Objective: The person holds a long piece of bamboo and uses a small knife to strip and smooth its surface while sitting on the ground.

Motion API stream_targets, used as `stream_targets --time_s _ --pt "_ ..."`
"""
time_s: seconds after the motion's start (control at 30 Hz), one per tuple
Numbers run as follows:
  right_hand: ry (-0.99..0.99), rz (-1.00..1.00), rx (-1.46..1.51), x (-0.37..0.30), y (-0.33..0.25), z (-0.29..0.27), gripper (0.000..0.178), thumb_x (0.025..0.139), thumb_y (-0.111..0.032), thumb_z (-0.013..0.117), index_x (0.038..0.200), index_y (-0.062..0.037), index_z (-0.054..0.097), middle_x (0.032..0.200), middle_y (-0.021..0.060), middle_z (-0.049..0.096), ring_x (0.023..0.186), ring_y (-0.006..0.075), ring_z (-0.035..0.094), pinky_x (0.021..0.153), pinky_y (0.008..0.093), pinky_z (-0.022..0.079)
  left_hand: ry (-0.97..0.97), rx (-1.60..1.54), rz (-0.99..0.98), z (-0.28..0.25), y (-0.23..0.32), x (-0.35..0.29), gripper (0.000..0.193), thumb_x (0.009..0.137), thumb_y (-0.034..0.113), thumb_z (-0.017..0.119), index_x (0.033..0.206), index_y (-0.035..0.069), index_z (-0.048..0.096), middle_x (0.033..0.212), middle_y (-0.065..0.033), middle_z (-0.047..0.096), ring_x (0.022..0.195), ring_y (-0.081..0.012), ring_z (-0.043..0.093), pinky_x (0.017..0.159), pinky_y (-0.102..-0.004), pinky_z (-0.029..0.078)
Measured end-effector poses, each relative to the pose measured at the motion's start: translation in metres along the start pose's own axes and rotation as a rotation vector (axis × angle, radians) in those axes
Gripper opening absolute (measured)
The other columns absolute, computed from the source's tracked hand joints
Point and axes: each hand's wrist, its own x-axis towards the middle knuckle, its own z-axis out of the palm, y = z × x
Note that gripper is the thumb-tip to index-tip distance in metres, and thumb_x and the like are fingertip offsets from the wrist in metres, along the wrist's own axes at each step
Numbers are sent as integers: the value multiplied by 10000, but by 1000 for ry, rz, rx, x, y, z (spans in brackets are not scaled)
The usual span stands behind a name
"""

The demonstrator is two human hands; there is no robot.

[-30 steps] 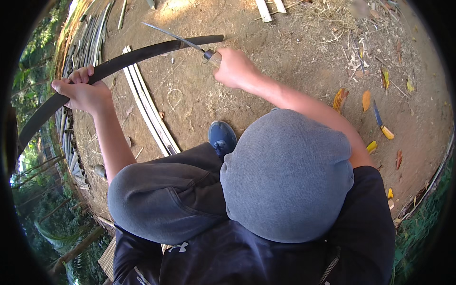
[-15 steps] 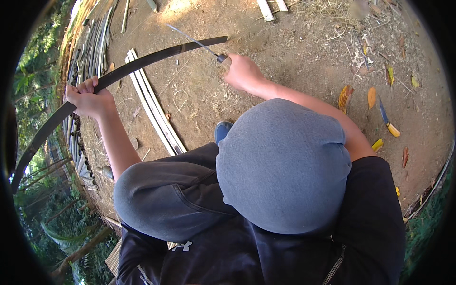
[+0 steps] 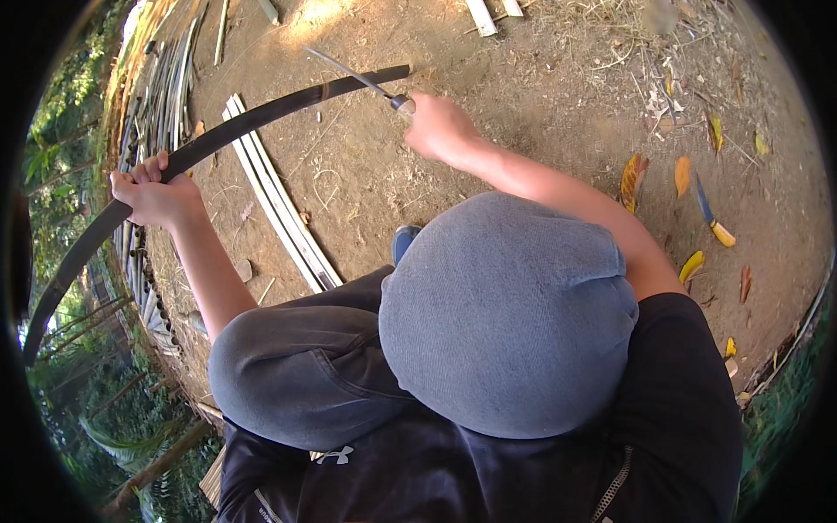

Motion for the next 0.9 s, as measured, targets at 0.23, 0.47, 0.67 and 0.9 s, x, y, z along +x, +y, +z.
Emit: stream_targets --time_s 0.23,0.47,0.67,0.9 --pt "30 -5 47 17 26 7 239 861 -39 607 1088 34 582 735 60 595 533 140 540 433 321 406 31 -22 -26 11 -3 -5 332 978 194 522 727 137 311 611 33 277 514 -103 314 502 -286 351" --pt "20 -71 10 -3 8 3 367 844 -57 641 1192 38 577 727 108 630 597 186 622 526 364 482 -16 -51 -3 12 0 -7 294 996 191 502 754 141 344 603 29 274 516 -110 295 510 -287 365" --pt "-50 78 14 29 15 -7 136 868 -28 579 1002 -7 586 739 45 550 553 128 492 455 335 400 46 -23 -11 2 -4 3 321 976 169 488 703 142 321 589 30 261 512 -114 286 511 -291 339" --pt "-57 -7 -50 20 6 -14 132 872 -29 552 999 -30 589 729 43 516 534 118 454 431 312 372 48 -34 -45 -1 -7 5 272 943 169 488 725 134 328 599 28 262 511 -115 284 499 -296 352"
